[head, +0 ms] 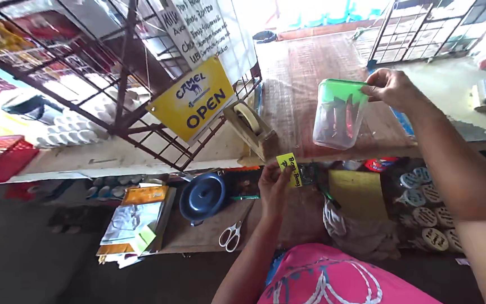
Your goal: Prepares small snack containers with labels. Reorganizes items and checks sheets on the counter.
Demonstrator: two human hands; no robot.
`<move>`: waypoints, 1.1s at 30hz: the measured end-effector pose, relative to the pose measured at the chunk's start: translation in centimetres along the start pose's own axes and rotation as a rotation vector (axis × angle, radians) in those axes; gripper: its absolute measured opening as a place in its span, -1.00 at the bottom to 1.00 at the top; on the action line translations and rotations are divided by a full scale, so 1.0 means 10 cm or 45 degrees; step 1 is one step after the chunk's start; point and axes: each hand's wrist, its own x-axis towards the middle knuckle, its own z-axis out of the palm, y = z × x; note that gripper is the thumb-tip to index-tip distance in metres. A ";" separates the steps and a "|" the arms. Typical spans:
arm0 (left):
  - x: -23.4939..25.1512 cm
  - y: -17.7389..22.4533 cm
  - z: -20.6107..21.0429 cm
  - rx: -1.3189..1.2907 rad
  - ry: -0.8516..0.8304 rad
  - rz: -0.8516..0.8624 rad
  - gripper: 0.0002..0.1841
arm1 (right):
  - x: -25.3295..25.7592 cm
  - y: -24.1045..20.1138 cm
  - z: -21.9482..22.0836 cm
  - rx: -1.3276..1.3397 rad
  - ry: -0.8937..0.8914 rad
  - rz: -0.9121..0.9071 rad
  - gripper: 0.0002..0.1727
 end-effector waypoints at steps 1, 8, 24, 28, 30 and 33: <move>0.03 -0.03 0.08 -0.019 0.004 -0.021 -0.79 | 0.11 0.06 -0.02 0.043 -0.029 0.048 -0.70; 0.22 -0.11 0.63 -0.137 0.054 -0.225 -0.64 | 0.52 0.39 0.00 0.194 -0.137 0.237 -0.68; 0.38 -0.14 1.18 -0.364 -0.027 -0.214 -0.71 | -1.23 0.07 0.98 0.532 0.408 -0.172 -0.97; 0.70 -0.02 1.08 -0.034 -0.214 -0.118 -0.63 | -1.02 -0.02 0.68 0.510 0.373 -0.011 -0.96; 0.95 0.08 1.08 0.160 -0.292 -0.026 -0.55 | -0.85 -0.04 0.54 0.474 0.359 0.073 -0.92; 1.27 0.21 1.15 0.311 -0.355 0.053 -0.50 | -0.57 -0.10 0.44 0.384 0.367 0.192 -0.84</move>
